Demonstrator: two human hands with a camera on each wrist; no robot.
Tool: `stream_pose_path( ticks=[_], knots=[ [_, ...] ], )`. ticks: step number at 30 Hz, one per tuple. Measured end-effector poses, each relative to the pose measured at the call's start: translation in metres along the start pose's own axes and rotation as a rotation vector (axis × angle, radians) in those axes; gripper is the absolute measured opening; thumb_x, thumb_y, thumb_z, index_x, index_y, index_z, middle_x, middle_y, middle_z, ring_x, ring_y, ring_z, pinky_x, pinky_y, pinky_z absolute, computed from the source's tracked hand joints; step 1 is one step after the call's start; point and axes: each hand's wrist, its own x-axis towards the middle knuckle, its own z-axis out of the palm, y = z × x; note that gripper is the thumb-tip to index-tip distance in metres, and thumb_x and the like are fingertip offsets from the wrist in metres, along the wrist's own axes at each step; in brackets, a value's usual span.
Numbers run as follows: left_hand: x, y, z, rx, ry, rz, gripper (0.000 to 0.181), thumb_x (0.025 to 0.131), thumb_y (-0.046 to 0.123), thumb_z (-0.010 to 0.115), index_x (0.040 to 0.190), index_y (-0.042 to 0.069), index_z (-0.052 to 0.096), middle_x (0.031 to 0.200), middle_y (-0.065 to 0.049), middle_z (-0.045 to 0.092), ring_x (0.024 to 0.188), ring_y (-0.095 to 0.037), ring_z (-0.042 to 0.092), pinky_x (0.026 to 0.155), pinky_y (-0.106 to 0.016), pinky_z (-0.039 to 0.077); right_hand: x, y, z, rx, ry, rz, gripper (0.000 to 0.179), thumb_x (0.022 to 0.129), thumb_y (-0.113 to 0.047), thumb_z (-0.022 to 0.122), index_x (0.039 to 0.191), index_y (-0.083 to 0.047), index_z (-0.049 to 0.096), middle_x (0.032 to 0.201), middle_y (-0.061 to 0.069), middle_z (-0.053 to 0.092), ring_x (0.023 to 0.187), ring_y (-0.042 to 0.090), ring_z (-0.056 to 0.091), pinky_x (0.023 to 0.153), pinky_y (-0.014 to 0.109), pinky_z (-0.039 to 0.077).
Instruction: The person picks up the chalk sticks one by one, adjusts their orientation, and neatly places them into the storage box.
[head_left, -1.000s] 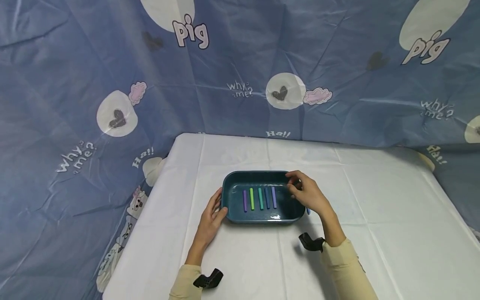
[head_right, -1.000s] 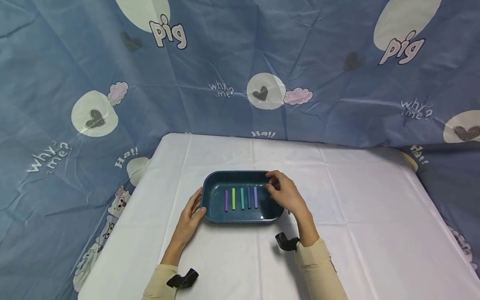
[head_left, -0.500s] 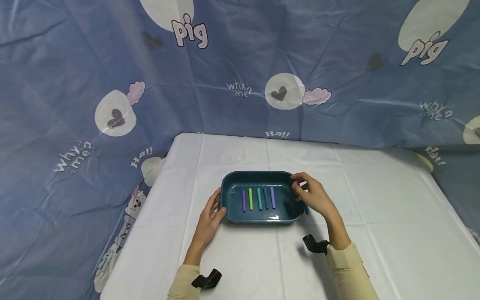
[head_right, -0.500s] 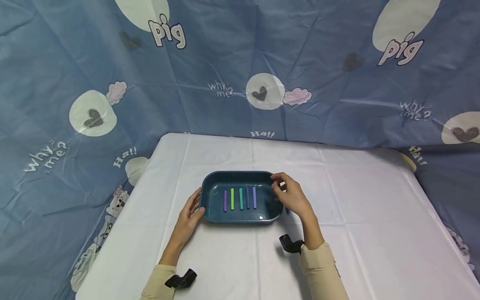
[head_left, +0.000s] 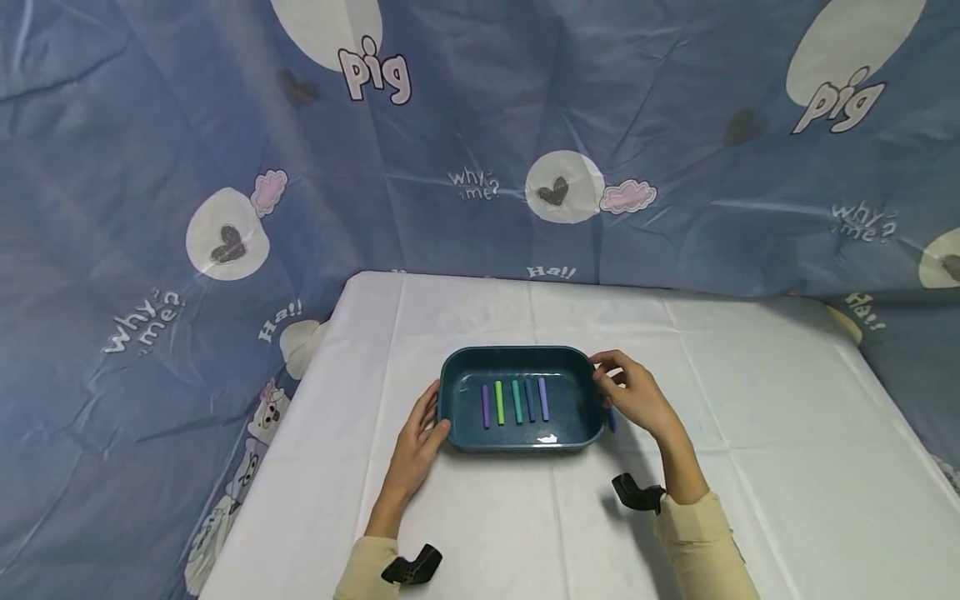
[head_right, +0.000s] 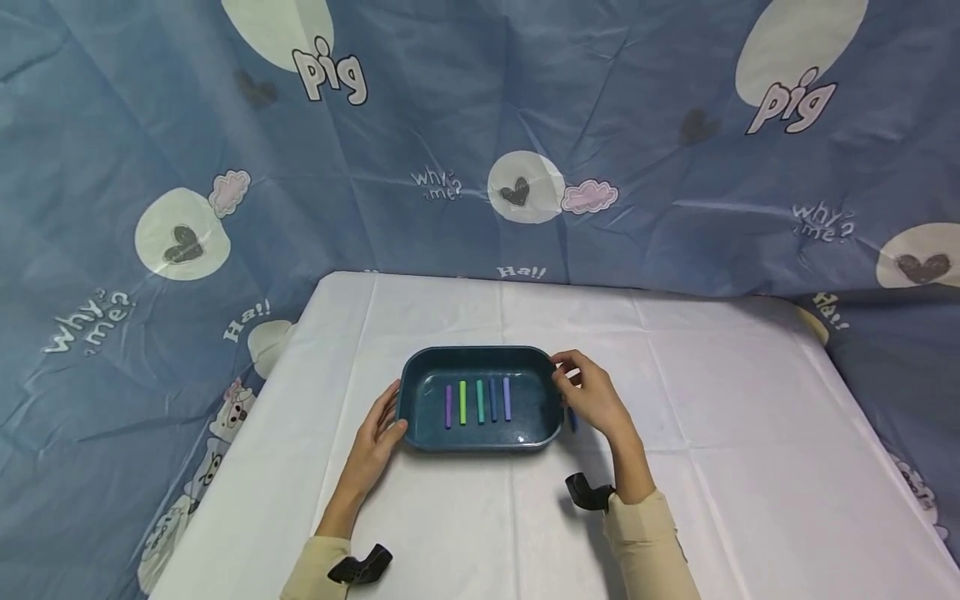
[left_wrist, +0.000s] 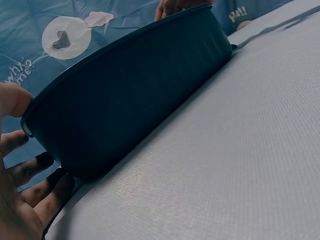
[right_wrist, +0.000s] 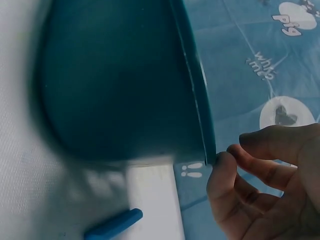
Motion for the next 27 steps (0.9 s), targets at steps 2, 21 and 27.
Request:
stream_pose_path(
  ticks=[2, 21, 27],
  knots=[
    [-0.004, 0.008, -0.001, 0.008, -0.003, -0.005, 0.061, 0.095, 0.008, 0.054, 0.150, 0.013, 0.027, 0.152, -0.014, 0.032, 0.138, -0.031, 0.037, 0.105, -0.047, 0.038, -0.001, 0.002, 0.001, -0.005, 0.001, 0.005, 0.029, 0.096, -0.014, 0.053, 0.124, -0.005, 0.055, 0.105, 0.017, 0.059, 0.073, 0.021, 0.063, 0.061, 0.037, 0.055],
    [-0.007, 0.023, 0.000, 0.009, -0.003, -0.012, 0.061, 0.094, 0.007, 0.055, 0.149, 0.007, 0.027, 0.151, -0.016, 0.033, 0.137, -0.032, 0.038, 0.101, -0.020, 0.040, -0.001, 0.024, -0.005, -0.029, 0.010, 0.051, 0.031, 0.094, -0.008, 0.053, 0.122, 0.003, 0.053, 0.101, 0.021, 0.060, 0.074, 0.028, 0.063, 0.060, 0.030, 0.055],
    [-0.003, 0.023, 0.000, 0.000, -0.007, 0.001, 0.061, 0.094, 0.006, 0.054, 0.149, 0.006, 0.027, 0.152, -0.017, 0.033, 0.137, -0.034, 0.037, 0.096, -0.008, 0.036, 0.001, 0.031, -0.008, -0.039, 0.022, 0.080, 0.032, 0.094, -0.009, 0.054, 0.123, 0.003, 0.053, 0.104, 0.023, 0.059, 0.077, 0.029, 0.065, 0.059, 0.026, 0.053]
  ],
)
